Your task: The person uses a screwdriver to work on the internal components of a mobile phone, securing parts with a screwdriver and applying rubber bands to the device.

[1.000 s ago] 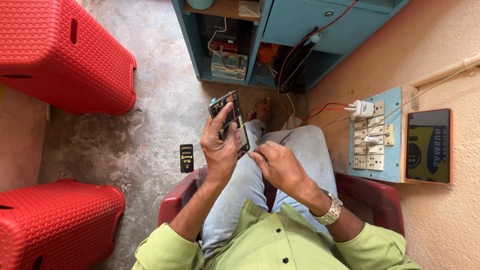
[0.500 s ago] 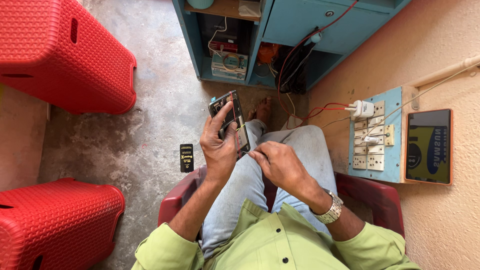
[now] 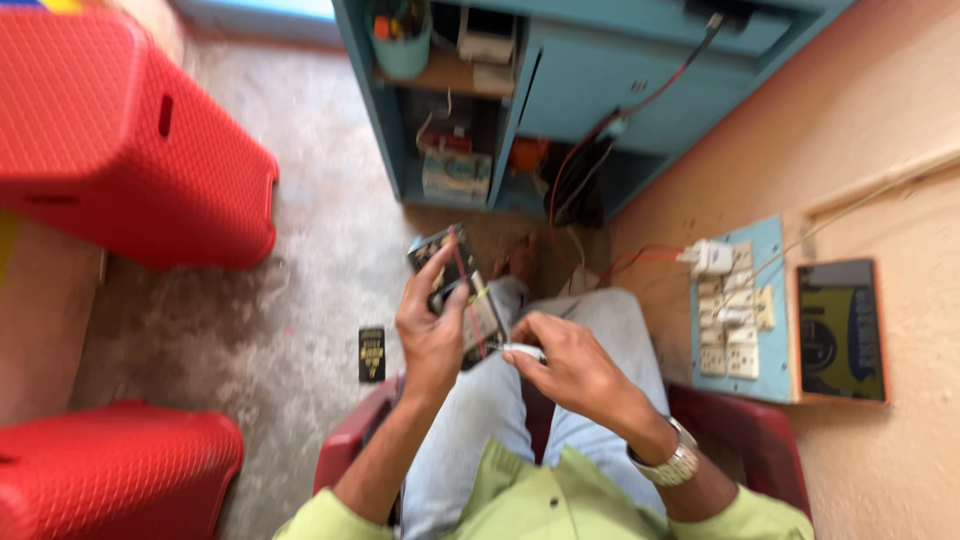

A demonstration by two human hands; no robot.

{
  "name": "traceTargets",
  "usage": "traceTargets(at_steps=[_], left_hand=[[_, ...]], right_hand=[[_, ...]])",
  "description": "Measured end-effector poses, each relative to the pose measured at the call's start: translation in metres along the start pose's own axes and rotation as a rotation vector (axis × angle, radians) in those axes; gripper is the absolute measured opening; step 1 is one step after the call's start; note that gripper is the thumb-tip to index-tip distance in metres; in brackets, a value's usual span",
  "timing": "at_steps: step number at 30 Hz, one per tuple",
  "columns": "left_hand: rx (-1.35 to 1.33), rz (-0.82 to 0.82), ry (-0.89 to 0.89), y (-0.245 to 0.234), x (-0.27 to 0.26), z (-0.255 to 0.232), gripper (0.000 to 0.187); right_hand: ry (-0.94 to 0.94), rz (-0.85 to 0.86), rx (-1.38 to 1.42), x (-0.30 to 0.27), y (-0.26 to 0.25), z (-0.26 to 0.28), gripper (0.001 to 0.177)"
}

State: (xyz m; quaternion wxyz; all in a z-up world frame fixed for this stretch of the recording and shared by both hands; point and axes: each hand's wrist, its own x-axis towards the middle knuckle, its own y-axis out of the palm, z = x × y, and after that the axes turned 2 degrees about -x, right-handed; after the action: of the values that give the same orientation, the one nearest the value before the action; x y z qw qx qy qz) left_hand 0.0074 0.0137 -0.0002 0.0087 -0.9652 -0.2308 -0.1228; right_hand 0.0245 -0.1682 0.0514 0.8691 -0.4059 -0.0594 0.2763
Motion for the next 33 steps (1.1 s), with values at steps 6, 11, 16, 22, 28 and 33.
traceTargets(at_steps=[6, 11, 16, 22, 28, 33], left_hand=[[-0.497, 0.013, -0.498, 0.0, 0.006, 0.011, 0.053], [-0.511, 0.045, -0.669, 0.007, 0.011, 0.014, 0.055], [-0.506, 0.079, -0.708, 0.007, 0.017, 0.017, 0.055], [-0.558, 0.082, -0.787, 0.009, 0.018, 0.029, 0.055], [-0.5, 0.075, -0.705, 0.007, 0.011, 0.049, 0.056], [-0.508, 0.044, -0.688, 0.004, 0.008, 0.056, 0.055]], right_hand=[[0.109, -0.215, 0.589, 0.05, -0.091, -0.019, 0.024], [0.071, -0.463, 0.371, 0.132, -0.178, -0.025, 0.02], [-0.103, -0.518, 0.311, 0.233, -0.219, -0.035, 0.019], [-0.281, -0.471, 0.093, 0.358, -0.231, -0.067, 0.018], [-0.395, -0.435, -0.173, 0.444, -0.228, -0.091, 0.019], [-0.292, -0.368, -0.417, 0.466, -0.221, -0.098, 0.019]])
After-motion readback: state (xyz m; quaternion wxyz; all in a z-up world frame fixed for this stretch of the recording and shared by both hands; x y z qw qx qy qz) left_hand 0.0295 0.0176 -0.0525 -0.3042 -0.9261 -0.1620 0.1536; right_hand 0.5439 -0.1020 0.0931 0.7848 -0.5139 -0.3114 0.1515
